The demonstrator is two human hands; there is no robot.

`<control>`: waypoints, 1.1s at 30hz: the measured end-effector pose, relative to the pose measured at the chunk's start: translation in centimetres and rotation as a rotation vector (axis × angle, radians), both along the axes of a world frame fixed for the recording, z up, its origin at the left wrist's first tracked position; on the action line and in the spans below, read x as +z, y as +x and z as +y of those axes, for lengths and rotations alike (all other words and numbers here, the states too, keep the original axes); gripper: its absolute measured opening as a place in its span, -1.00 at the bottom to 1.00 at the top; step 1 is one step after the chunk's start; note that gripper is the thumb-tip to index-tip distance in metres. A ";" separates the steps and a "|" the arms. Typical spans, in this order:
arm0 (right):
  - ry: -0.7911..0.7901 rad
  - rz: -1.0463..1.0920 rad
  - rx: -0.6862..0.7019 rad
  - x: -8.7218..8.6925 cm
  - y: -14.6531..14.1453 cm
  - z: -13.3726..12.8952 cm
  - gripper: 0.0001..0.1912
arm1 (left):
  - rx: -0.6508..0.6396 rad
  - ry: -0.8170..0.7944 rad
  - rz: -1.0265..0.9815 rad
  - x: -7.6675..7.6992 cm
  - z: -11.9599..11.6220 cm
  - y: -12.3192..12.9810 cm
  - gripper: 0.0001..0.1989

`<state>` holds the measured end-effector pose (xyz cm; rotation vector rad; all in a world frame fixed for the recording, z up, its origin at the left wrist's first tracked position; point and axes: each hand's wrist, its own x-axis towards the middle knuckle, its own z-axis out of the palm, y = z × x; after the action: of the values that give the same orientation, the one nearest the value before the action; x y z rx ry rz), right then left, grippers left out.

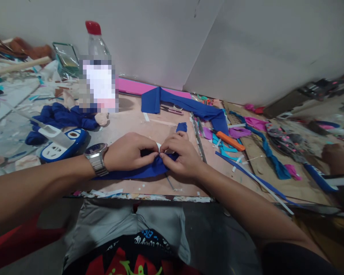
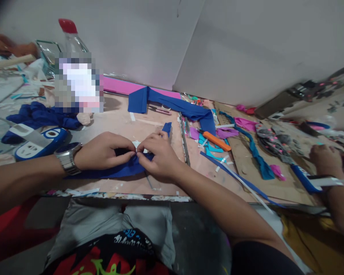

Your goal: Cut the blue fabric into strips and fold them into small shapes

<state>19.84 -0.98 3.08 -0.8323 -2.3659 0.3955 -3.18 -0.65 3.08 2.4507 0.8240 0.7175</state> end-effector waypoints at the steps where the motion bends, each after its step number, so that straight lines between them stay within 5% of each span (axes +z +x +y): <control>1: -0.001 -0.005 0.003 0.0 0.0 0.0 -0.94 | -0.010 0.018 0.014 0.0 0.0 0.0 -0.76; 12: -0.029 -0.057 -0.088 0.5 0.7 0.5 -0.94 | 0.052 -0.226 0.014 0.0 1.0 -0.4 -0.77; 33: 0.030 -0.078 -0.015 0.0 0.5 0.3 -0.93 | -0.003 -0.457 -0.053 -0.4 1.2 -0.1 -0.78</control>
<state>20.38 -0.72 3.10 -0.8650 -2.4295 0.3263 -3.30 0.55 2.69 2.0160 0.8549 0.5206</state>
